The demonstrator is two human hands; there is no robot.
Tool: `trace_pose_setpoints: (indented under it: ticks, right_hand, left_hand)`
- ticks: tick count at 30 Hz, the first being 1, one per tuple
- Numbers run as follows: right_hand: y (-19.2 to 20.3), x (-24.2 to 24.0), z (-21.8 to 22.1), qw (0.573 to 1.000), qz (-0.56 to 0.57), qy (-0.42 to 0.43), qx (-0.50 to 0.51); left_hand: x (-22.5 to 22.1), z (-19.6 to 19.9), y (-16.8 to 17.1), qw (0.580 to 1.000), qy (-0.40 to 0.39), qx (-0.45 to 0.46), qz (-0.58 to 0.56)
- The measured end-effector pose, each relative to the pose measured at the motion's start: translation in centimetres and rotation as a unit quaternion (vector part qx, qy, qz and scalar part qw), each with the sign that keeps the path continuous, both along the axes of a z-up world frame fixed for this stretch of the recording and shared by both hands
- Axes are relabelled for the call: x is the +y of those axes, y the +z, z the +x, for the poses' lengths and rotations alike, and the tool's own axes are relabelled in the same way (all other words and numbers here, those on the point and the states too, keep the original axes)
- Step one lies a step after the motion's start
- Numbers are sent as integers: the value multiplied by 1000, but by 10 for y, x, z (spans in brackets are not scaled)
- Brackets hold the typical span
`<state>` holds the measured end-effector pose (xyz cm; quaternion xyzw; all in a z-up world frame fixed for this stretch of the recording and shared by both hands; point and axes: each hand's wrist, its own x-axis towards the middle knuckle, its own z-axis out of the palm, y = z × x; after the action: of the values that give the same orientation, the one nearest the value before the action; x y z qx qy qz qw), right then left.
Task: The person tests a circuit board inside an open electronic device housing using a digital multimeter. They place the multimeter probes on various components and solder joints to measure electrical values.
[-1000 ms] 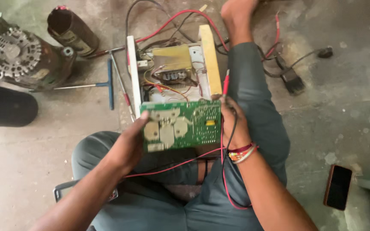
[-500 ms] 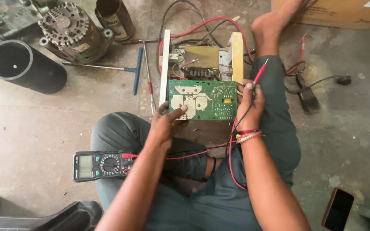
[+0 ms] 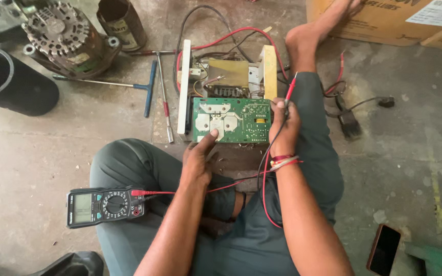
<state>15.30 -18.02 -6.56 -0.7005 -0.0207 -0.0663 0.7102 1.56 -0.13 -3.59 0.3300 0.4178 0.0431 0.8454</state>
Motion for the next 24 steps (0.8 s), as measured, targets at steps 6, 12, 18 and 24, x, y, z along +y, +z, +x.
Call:
trace_pose_setpoints:
  ticks: [6,12,18,24]
  right_hand:
    - [18,-10,-8,997,-25,66,22]
    - [47,-40,5,988,96,35,120]
    - [58,-67,7,966,203,5,160]
    - [57,-59,6,968,192,15,161]
  left_hand:
    - [-1,4,-22,994,69,-54,-72]
    - [-3,12,-34,993,76,-65,-61]
    - [-3,20,-30,995,61,-50,-55]
    - [-2,21,-22,995,70,-42,-56]
